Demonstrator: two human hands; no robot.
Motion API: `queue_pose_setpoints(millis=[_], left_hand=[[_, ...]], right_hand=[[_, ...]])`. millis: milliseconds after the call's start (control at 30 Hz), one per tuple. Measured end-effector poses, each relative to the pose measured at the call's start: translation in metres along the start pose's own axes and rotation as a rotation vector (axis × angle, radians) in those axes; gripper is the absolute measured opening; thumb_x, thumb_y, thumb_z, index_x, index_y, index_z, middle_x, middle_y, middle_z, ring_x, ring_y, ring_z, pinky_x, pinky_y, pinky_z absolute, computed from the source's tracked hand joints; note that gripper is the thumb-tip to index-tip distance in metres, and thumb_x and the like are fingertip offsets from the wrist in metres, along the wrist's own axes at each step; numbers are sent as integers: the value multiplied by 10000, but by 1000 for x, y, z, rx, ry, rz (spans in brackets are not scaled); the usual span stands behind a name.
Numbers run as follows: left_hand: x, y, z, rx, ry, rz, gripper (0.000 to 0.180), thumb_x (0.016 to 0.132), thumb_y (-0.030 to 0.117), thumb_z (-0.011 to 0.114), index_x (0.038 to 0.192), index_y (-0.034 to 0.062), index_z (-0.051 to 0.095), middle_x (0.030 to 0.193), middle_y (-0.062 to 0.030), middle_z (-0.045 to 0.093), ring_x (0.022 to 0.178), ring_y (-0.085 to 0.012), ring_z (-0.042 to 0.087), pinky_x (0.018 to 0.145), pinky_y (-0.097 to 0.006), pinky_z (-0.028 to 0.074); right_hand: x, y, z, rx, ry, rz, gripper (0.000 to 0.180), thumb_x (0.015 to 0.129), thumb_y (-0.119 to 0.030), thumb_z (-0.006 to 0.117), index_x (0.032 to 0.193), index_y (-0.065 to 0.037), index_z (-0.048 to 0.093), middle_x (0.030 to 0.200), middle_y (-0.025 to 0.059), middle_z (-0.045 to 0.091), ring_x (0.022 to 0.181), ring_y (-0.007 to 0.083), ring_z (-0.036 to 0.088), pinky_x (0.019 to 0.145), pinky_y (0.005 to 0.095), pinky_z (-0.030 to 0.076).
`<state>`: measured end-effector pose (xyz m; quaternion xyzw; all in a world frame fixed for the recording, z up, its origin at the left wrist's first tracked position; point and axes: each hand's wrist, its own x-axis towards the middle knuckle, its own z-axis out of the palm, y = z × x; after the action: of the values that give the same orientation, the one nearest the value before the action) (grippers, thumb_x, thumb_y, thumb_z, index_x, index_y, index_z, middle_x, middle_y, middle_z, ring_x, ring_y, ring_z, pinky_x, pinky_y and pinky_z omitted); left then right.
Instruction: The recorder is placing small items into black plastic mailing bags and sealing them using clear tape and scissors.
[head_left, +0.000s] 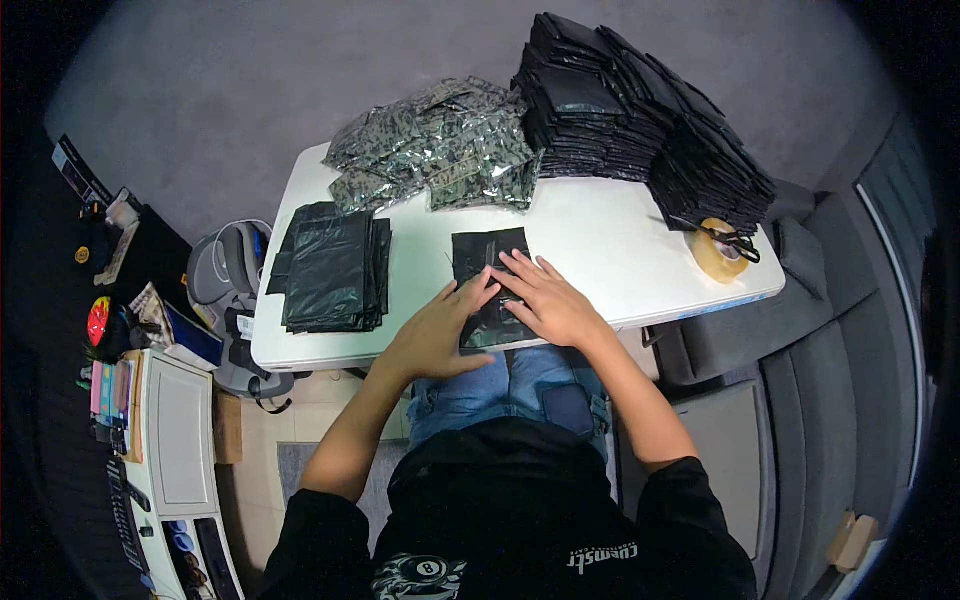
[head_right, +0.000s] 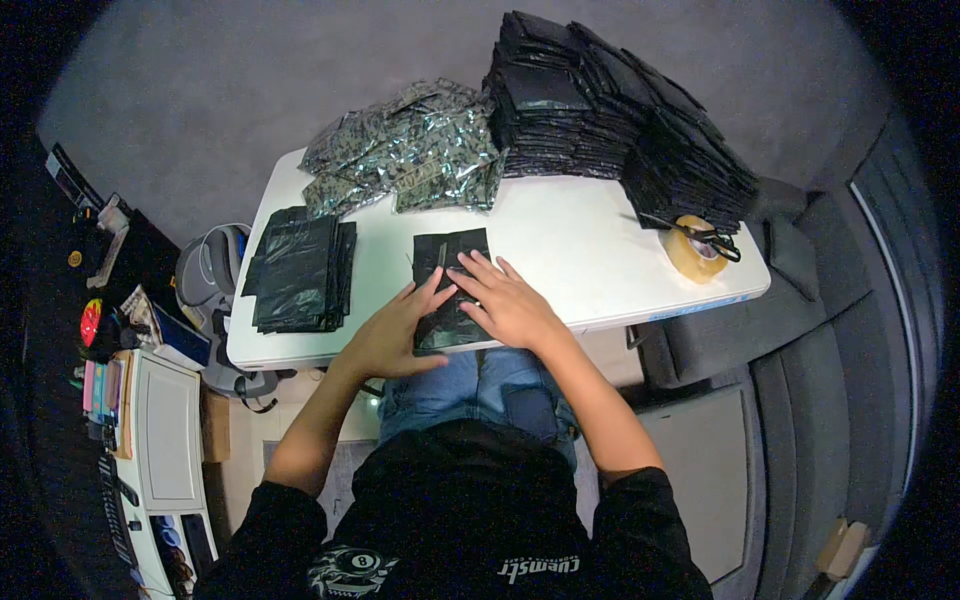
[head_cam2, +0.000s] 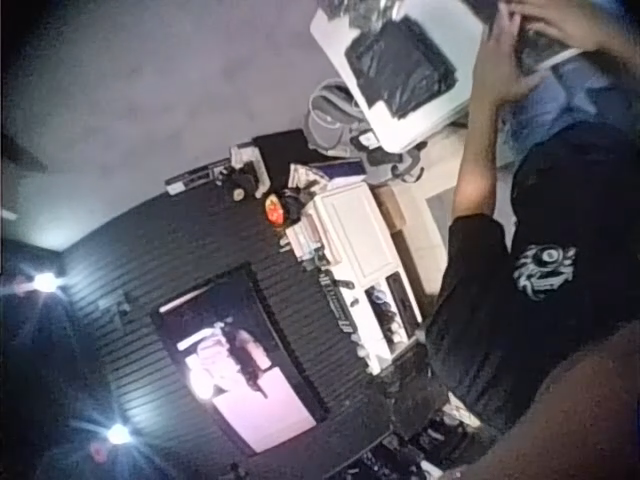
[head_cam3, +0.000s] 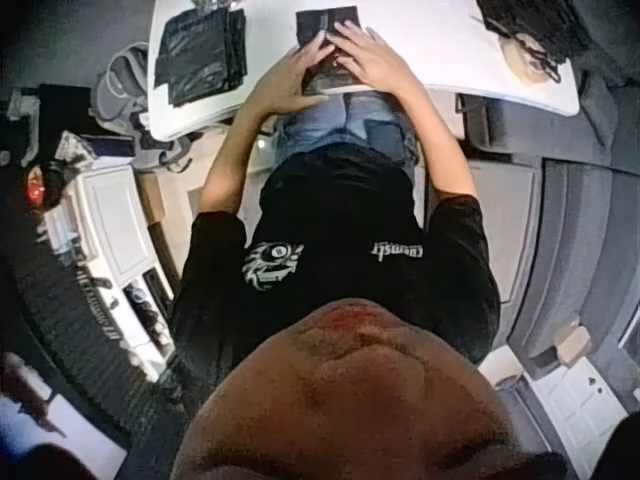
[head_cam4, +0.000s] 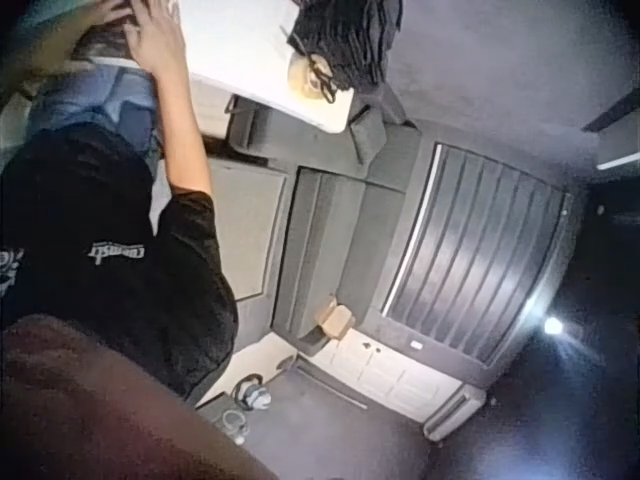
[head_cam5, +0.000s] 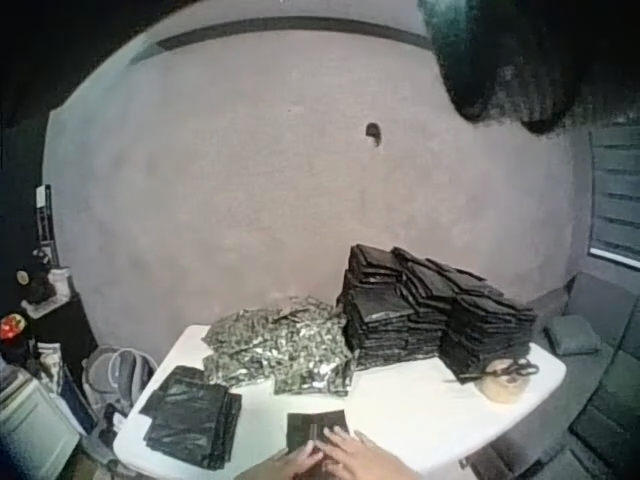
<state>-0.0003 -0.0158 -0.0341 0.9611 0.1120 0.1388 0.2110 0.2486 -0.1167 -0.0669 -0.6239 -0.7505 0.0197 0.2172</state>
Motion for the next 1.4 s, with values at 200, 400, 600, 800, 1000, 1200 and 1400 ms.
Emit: queue_pose_setpoints(millis=[200,400,600,800,1000,1200,1400], left_hand=[[-25,1,5,45,53,11,1025,776,128,871,1670,183,372,1751,-123,296,1470,-391,490,1223,-485,427],[-27,-1,10,-143,74,-108,1018,798,34,836,1677,176,342,1668,-113,453,1444,-373,528,1169,-450,492],[-22,-11,6,-535,98,-202,895,937,10,771,1693,186,326,1483,-180,645,1181,-263,736,1036,-393,568],[-4,-23,4,-626,277,-384,788,990,7,726,1680,161,376,825,-14,705,744,-70,597,745,-250,490],[9,-25,6,-717,424,-446,734,939,18,785,1599,107,476,785,-33,730,711,-61,609,687,-246,489],[18,-24,10,-694,486,-519,669,914,26,813,1517,76,529,808,-29,743,678,-53,592,617,-234,463],[20,-22,12,-602,525,-555,664,884,11,828,1482,64,545,813,-40,746,694,-64,624,670,-237,510]], right_hand=[[-34,-19,-39,88,-86,-127,743,892,-414,790,1549,-165,549,1689,140,421,1579,348,364,1307,541,272],[-43,-18,-29,183,31,-75,569,760,-121,839,1316,-170,730,1564,71,590,1509,308,484,1274,520,359],[-43,-10,-19,300,158,-54,239,854,-100,808,1090,-66,798,1370,97,730,1368,324,617,1165,467,471],[-33,-9,-15,497,222,200,290,970,-205,768,876,61,703,1178,216,775,931,315,749,785,381,564],[-20,-9,-10,552,230,471,356,964,-243,800,805,53,684,730,108,724,579,137,529,592,316,467],[-11,-4,0,534,383,570,266,924,-241,829,904,22,794,644,91,680,570,124,592,585,314,481],[-2,-12,-7,399,323,605,247,896,-223,843,871,16,790,683,144,713,588,243,682,623,363,540]])
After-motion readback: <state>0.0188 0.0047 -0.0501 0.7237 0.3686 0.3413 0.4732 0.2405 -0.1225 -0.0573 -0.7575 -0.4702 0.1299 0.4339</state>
